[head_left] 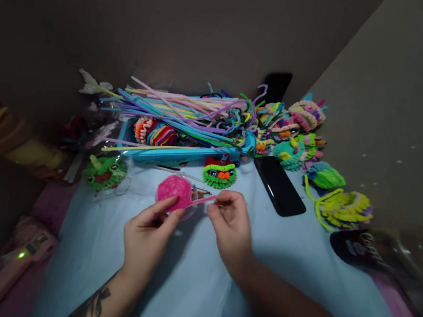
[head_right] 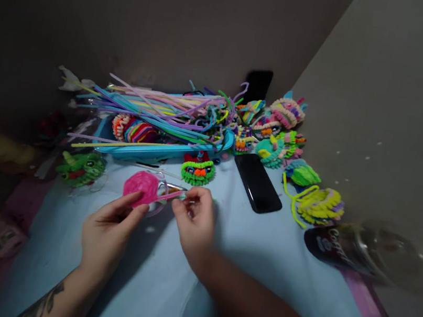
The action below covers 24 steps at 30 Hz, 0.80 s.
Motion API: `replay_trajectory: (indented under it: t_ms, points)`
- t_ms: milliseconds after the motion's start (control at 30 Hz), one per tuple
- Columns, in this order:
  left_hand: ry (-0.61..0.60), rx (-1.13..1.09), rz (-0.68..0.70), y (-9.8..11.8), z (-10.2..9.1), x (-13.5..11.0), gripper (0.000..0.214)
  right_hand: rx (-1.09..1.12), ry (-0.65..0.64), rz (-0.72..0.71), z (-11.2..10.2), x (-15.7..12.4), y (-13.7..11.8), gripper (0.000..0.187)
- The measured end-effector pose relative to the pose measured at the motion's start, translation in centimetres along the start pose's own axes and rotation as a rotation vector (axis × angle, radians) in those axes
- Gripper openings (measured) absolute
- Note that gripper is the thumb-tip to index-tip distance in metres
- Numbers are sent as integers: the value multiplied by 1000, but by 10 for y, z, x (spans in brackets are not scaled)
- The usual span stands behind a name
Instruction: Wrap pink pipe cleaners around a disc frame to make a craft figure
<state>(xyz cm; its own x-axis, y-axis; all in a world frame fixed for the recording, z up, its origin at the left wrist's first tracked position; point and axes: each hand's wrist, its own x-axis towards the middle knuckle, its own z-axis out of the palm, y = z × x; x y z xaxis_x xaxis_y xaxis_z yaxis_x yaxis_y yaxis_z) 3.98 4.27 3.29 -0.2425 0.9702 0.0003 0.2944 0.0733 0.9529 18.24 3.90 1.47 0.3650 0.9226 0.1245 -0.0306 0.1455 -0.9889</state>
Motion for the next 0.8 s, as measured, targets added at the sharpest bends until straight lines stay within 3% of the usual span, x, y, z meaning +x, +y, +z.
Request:
replay_trajectory:
  t_ms: [67, 133, 267, 533, 800]
  points:
    - [23, -11, -31, 1, -1, 1, 32, -166, 12, -235, -3, -2, -6, 8]
    - [22, -31, -55, 2, -1, 2, 32, -326, -91, -435, -6, -3, -11, 11]
    - [-3, -69, -87, 4, -1, 1, 34, -460, -171, -622, -8, -2, -14, 27]
    - [-58, -237, -193, 3, 1, 1, 36, -538, -175, -668, -7, 0, -7, 36]
    - [-88, -397, -263, 3, 4, -1, 37, -425, -187, -583, -4, 3, -7, 30]
